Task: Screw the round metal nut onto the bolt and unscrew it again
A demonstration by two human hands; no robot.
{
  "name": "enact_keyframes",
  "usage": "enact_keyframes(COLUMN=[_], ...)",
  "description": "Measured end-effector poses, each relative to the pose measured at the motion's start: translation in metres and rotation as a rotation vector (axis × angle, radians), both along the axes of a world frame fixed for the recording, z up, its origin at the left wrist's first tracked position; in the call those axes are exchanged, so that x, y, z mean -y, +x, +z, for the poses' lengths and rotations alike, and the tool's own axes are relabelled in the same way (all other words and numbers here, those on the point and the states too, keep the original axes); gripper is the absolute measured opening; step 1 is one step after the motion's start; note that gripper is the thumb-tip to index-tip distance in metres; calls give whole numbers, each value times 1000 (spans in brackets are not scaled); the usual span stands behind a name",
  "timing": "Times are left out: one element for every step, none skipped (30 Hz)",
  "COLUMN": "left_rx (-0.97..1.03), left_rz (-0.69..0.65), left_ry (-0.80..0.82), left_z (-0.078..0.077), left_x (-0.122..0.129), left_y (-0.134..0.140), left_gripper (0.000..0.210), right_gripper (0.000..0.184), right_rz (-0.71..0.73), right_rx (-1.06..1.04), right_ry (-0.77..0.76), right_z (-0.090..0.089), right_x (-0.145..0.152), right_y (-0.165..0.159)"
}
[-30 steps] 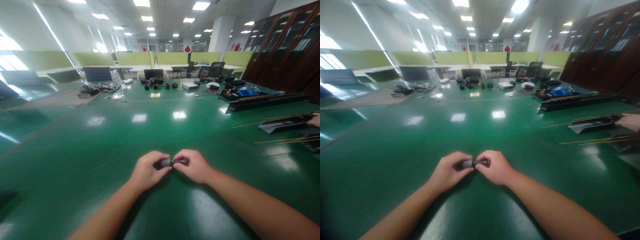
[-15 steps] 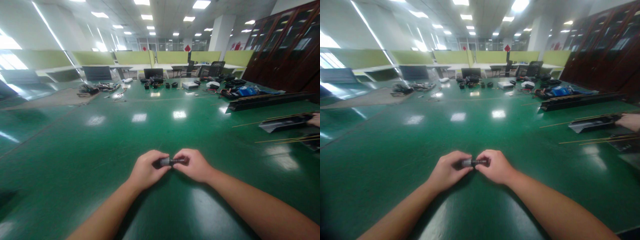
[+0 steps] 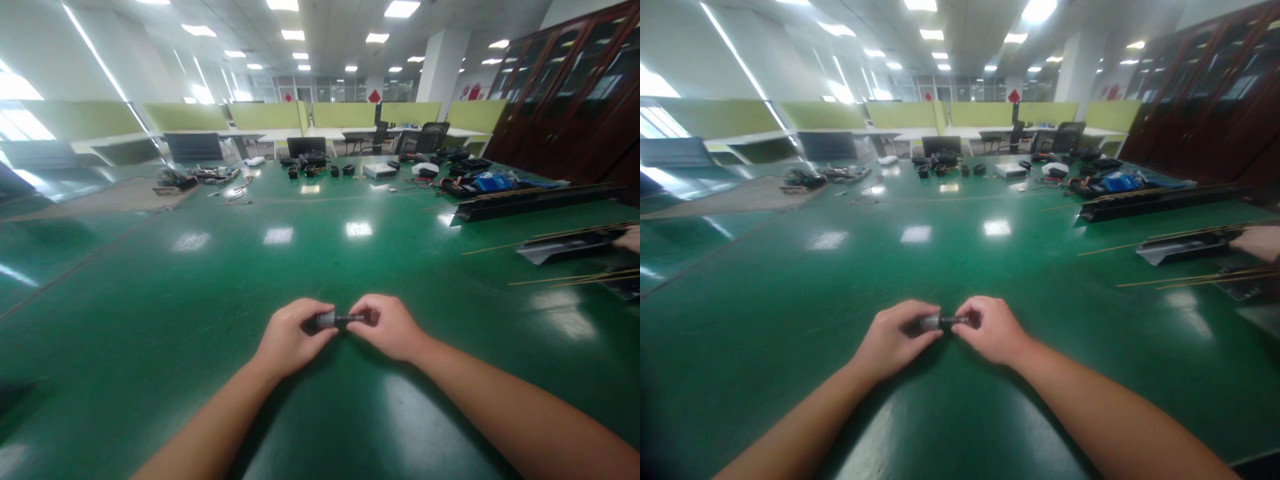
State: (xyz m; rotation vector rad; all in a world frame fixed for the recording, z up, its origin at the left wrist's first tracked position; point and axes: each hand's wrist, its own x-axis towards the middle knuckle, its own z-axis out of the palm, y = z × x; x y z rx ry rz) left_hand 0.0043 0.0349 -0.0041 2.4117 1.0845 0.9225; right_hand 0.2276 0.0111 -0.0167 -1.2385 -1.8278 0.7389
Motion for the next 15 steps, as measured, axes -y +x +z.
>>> enact_keyframes(left_rx=[0, -1, -1, -1, -1, -3, -5, -9, -12, -15, -16, -16, -15, -15, -15], left_rz=[2, 4, 4, 5, 7, 10, 12, 15, 17, 19, 20, 22, 26, 29, 31], left_ry=[0, -1, -3, -3, -3, -2, -1, 0, -1, -2, -3, -5, -7, -8, -9], left_z=[0, 0, -1, -1, -1, -1, -1, -1, 0, 0, 0, 0, 0, 0, 0], left_x=[0, -1, -1, -1, -2, -2, -1, -1, -1, -1, -1, -2, -2, -2, -3], left_y=[0, 0, -1, -1, -1, -2, -2, -2, -2, -2, -3, -3, -3, -2, -2], left_gripper=[25, 25, 26, 26, 26, 26, 26, 26, 26, 27, 27, 27, 27, 27, 27], right_gripper=[8, 8, 8, 8, 8, 7, 7, 7, 7, 7, 7, 7, 7, 7, 7], right_rz=[-5, -9, -13, -16, -19, -21, -24, -28, -33, -37, -41, -44, -46, -47, -47], right_rx=[-2, -3, -4, -5, -5, -4, -2, 1, 3, 4, 6, 7, 9, 10, 12], right_ry=[-1, -1, 0, 2, 3, 4, 4, 2, -1, -5, -9, -13, -15, -16, -16], right_z=[0, 0, 0, 0, 0, 1, 1, 2, 2, 2, 3, 3, 3, 3, 3], right_x=[0, 0, 0, 1, 1, 1, 2, 2, 2, 2, 2, 2, 1, 1, 1], right_y=[0, 0, 0, 0, 0, 0, 0, 0, 0, 0, 0, 0, 0, 0, 0])
